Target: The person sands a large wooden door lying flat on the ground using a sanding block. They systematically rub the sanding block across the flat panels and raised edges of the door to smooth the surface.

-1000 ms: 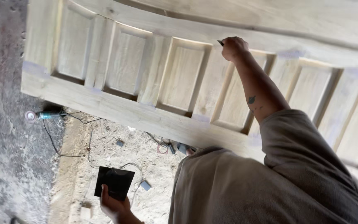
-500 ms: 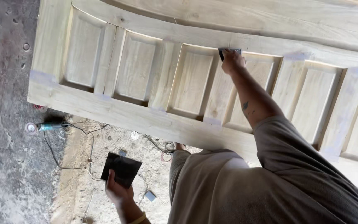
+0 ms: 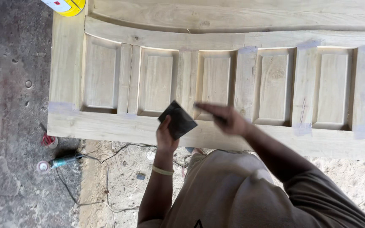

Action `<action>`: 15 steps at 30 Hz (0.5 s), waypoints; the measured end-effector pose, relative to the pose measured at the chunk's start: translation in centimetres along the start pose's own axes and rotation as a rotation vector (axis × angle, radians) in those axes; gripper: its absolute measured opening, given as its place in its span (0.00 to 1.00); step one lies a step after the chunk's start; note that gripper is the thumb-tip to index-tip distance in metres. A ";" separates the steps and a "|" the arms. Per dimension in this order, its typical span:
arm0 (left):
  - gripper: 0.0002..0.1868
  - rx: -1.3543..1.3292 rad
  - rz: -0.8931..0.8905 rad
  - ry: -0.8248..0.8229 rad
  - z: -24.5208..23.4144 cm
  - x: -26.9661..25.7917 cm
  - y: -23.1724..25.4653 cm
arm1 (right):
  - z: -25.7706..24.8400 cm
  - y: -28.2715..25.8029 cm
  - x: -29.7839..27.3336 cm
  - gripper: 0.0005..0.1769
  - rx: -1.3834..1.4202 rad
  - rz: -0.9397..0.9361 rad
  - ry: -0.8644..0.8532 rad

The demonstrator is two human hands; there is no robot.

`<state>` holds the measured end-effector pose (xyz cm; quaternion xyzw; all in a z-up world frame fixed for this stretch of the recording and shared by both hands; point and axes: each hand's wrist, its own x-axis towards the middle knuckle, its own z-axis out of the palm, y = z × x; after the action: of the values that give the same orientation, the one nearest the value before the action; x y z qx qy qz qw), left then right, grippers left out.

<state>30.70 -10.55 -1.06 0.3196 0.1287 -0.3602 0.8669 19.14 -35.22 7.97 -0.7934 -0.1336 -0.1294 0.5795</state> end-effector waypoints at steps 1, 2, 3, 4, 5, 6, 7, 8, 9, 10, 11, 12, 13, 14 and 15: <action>0.20 -0.067 -0.050 -0.124 0.8 0.4 -0.4 | 1.5 -1.8 -0.2 0.38 -0.023 -0.039 -0.040; 0.20 -0.092 -0.109 -0.145 1.6 0.6 -0.7 | 2.8 -3.3 -0.5 0.37 -0.044 -0.076 -0.075; 0.19 -0.118 -0.168 -0.165 2.5 0.6 -1.1 | 3.5 -4.4 -0.8 0.35 -0.174 -0.089 -0.066; 0.19 -0.138 -0.220 -0.188 3.4 0.8 -1.0 | 3.7 -5.3 -1.0 0.33 -0.303 -0.111 -0.056; 0.19 -0.151 -0.274 -0.212 4.3 0.7 -1.0 | 3.7 -5.8 -1.2 0.33 -0.432 -0.132 -0.046; 0.18 -0.168 -0.331 -0.237 5.3 0.5 -1.3 | 3.5 -6.2 -1.5 0.32 -0.471 -0.143 -0.005; 0.18 -0.184 -0.388 -0.262 6.2 0.3 -1.3 | 3.1 -6.4 -2.1 0.32 -0.510 -0.155 0.035; 0.17 -0.144 -0.384 -0.279 6.8 -0.2 -1.3 | 2.8 -6.8 -3.0 0.32 -0.540 -0.156 0.075; 0.17 -0.105 -0.379 -0.296 7.5 -0.5 -1.4 | 2.4 -6.8 -3.6 0.29 -0.594 -0.135 0.107; 0.16 -0.063 -0.386 -0.316 8.2 -0.8 -1.5 | 2.0 -6.8 -4.4 0.27 -0.652 -0.105 0.145; 0.16 -0.046 -0.394 -0.317 8.7 -1.2 -1.6 | 1.5 -6.9 -5.2 0.25 -0.710 -0.074 0.183; 0.17 -0.021 -0.410 -0.327 9.3 -1.1 -1.4 | 0.9 -6.9 -5.8 0.25 -0.753 -0.036 0.201; 0.17 0.004 -0.425 -0.337 9.8 -1.2 -1.2 | 0.3 -7.0 -6.3 0.25 -0.796 0.004 0.220; 0.16 0.016 -0.406 -0.356 10.1 -1.3 -0.8 | -0.4 -7.0 -6.4 0.26 -0.834 0.033 0.232; 0.14 0.029 -0.386 -0.374 10.3 -1.4 -0.4 | -0.9 -7.2 -6.6 0.27 -0.829 0.061 0.260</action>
<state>29.37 -16.63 7.26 0.2293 0.0196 -0.5733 0.7863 10.36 -34.40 12.22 -0.9396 0.0274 -0.2539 0.2278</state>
